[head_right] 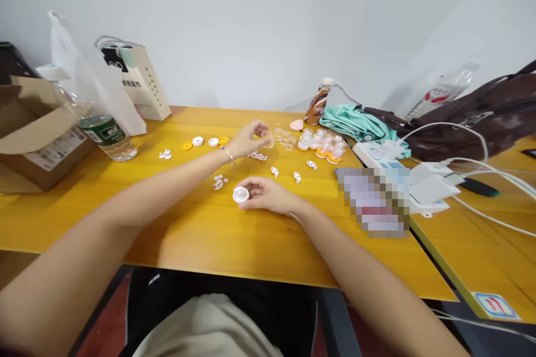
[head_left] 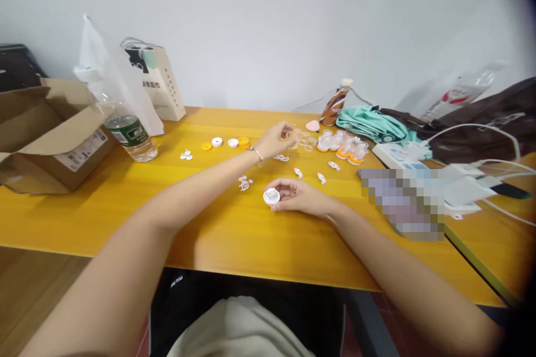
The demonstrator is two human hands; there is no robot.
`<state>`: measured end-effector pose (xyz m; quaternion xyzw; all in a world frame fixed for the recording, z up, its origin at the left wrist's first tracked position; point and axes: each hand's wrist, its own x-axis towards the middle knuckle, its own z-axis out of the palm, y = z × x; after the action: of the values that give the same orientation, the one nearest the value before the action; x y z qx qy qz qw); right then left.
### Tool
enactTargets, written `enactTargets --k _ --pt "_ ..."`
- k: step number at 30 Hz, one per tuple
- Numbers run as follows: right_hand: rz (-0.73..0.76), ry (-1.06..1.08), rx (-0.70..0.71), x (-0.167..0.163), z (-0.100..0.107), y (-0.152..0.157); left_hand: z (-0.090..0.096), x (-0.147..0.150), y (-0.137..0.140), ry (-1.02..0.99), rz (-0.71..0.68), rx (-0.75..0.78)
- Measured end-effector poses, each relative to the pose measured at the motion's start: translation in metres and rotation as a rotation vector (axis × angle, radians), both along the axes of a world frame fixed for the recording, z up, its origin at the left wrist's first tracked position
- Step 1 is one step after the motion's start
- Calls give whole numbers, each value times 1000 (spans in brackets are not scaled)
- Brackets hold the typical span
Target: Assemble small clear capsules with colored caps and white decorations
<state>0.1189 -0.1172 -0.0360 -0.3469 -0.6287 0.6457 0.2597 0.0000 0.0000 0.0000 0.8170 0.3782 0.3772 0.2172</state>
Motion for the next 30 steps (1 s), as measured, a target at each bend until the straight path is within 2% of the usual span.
enactTargets --k 2,5,10,14,18,25,30 --pt "-45 36 -13 -3 -1 1 7 -26 -23 -86 -55 -13" --pt "-128 71 -35 -7 -2 1 10 -61 -60 -207 -54 -93" --pt "-193 39 -50 -13 -3 2 -6 -85 -102 -387 -82 -185" --pt "-240 55 -4 -17 -5 2 -21 -83 -109 -408 -66 -200" --pt "-330 50 23 -18 -5 1 -27 -80 -107 -449 -62 -154" --pt "-313 47 30 -18 -4 -1 -33 -84 -107 -447 -55 -133" --pt "-314 1 86 -21 -5 -1 -35 -85 -109 -439 -65 -119"
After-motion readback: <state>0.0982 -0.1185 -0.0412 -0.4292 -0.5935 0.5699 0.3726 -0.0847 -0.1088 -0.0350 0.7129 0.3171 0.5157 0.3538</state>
